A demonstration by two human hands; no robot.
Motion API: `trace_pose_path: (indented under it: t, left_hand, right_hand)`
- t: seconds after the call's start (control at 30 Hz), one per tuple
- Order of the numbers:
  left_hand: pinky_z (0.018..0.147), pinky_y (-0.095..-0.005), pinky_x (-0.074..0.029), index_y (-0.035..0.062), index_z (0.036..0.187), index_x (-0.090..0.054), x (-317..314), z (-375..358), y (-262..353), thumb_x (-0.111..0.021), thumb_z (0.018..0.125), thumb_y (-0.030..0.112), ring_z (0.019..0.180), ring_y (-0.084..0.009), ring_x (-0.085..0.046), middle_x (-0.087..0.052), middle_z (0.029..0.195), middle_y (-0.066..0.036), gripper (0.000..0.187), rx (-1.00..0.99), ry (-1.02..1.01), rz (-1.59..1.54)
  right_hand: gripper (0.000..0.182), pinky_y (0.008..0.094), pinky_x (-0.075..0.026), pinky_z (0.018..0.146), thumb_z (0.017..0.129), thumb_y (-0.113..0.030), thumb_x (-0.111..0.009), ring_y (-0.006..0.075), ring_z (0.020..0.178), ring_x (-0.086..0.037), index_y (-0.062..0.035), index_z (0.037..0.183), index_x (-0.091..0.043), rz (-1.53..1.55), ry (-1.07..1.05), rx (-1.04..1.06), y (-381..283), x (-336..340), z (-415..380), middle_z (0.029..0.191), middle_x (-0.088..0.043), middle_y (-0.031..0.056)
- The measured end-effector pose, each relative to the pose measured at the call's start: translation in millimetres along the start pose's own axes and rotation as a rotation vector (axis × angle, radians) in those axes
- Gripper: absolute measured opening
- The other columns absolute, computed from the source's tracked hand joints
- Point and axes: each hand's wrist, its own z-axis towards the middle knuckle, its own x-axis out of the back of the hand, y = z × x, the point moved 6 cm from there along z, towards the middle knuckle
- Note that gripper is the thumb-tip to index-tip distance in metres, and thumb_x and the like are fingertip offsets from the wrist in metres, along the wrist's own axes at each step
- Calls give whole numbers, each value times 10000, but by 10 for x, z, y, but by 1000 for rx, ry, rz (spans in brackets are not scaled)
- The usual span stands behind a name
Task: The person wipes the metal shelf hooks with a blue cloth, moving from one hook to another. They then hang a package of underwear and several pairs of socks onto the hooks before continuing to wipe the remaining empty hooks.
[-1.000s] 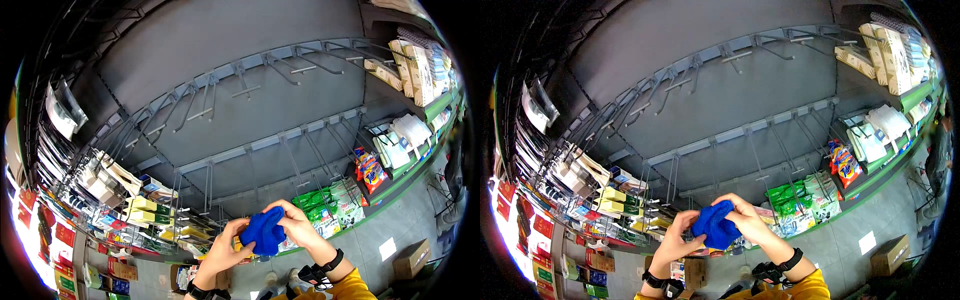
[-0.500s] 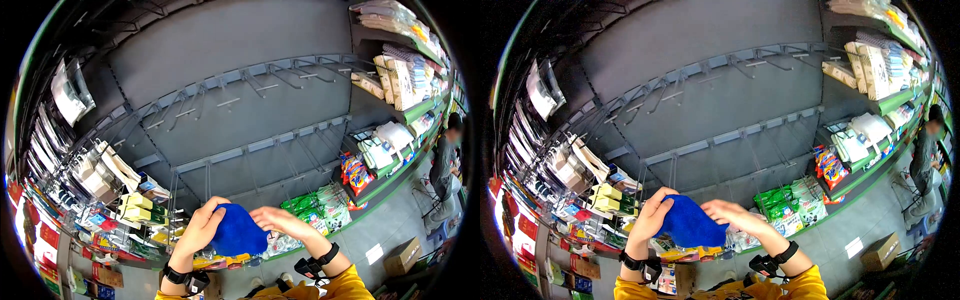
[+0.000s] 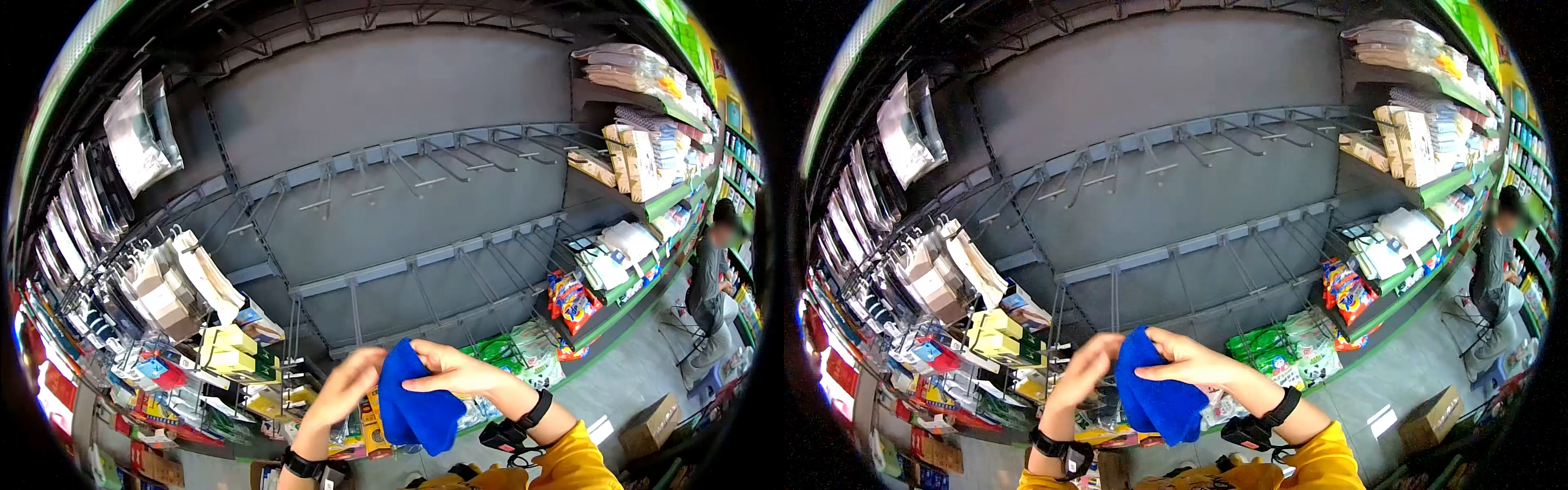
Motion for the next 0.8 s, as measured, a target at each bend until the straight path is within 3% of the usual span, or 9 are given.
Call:
trace_pose_path:
  t: [0.17, 0.23, 0.3, 0.4, 0.43, 0.57, 0.63, 0.7, 0.8]
  left_hand:
    - [911, -311, -401, 15, 1267, -413, -139, 64, -128, -582, 883, 230, 1053, -157, -493, -534, 1154, -92, 471, -68, -17, -1]
    - [868, -294, -426, 9, 1245, -434, -99, 61, -280, -575, 891, 246, 980, -135, -521, -572, 1091, -81, 449, 165, -137, -27]
    - [829, -275, -440, 2, 1219, -459, -40, 65, -266, -543, 910, 271, 920, -120, -539, -600, 1014, -67, 419, 184, -135, 9]
    - [818, -267, -438, -2, 1189, -484, 114, 91, -288, -515, 922, 313, 904, -120, -538, -595, 1011, -56, 414, 238, -64, -105]
    - [818, -267, -438, -2, 1189, -484, 122, 116, -263, -515, 922, 313, 904, -120, -538, -595, 1011, -56, 414, 222, -71, -101]
    - [866, -285, -419, -11, 1189, -477, 169, 301, -127, -560, 899, 291, 983, -144, -529, -570, 1085, -75, 427, 143, 138, -395]
    - [878, -291, -409, -17, 1194, -462, 61, 492, 2, -570, 893, 261, 989, -161, -530, -570, 1084, -94, 424, 19, 132, -175]
    - [872, -307, -406, -19, 1192, -450, -42, 677, 51, -605, 862, 216, 1022, -200, -518, -542, 1100, -146, 434, -80, 114, -52]
    - [847, -315, -428, 3, 1218, -448, 37, 921, 97, -652, 812, 163, 1029, -214, -505, -479, 1134, -133, 482, -252, 230, 325]
  right_hand:
    - [414, 242, -408, 842, 771, 5, -649, 95, 946, -499, 4, 1118, -424, -201, -22, -10, -83, 19, 95, 1011, -538, 42]
    - [431, 239, -411, 822, 757, 30, -664, 82, 958, -484, -25, 1125, -448, -696, 67, -197, -123, 167, 111, 1002, -520, 40]
    - [454, 242, -417, 828, 755, 10, -677, 92, 951, -485, -28, 1142, -442, -711, 103, -231, -115, 183, 127, 1060, -492, 56]
    - [591, 298, -413, 892, 769, -116, -703, 184, 1065, -468, -40, 1255, -375, -386, 411, 192, -240, 184, 66, 1216, -425, 104]
    - [687, 334, -366, 973, 805, -213, -680, 215, 1189, -404, -34, 1341, -289, -327, 478, 169, -152, 247, 9, 1297, -392, 145]
    - [817, 369, -284, 1040, 828, -431, -610, 219, 1268, -327, -5, 1394, -202, 27, 323, -4, 365, 260, -135, 1385, -328, 141]
    - [669, 318, -346, 989, 843, -270, -640, 179, 1181, -424, -7, 1357, -303, 203, 523, 83, 318, 189, -199, 1306, -437, 91]
    - [469, 277, -408, 902, 842, -165, -643, 124, 1054, -503, -1, 1244, -467, -89, 725, 160, 107, 256, -154, 1172, -548, 62]
    - [266, 238, -458, 777, 840, -137, -640, 82, 879, -561, -13, 1071, -596, -142, 983, 306, -104, 543, -248, 982, -623, 21]
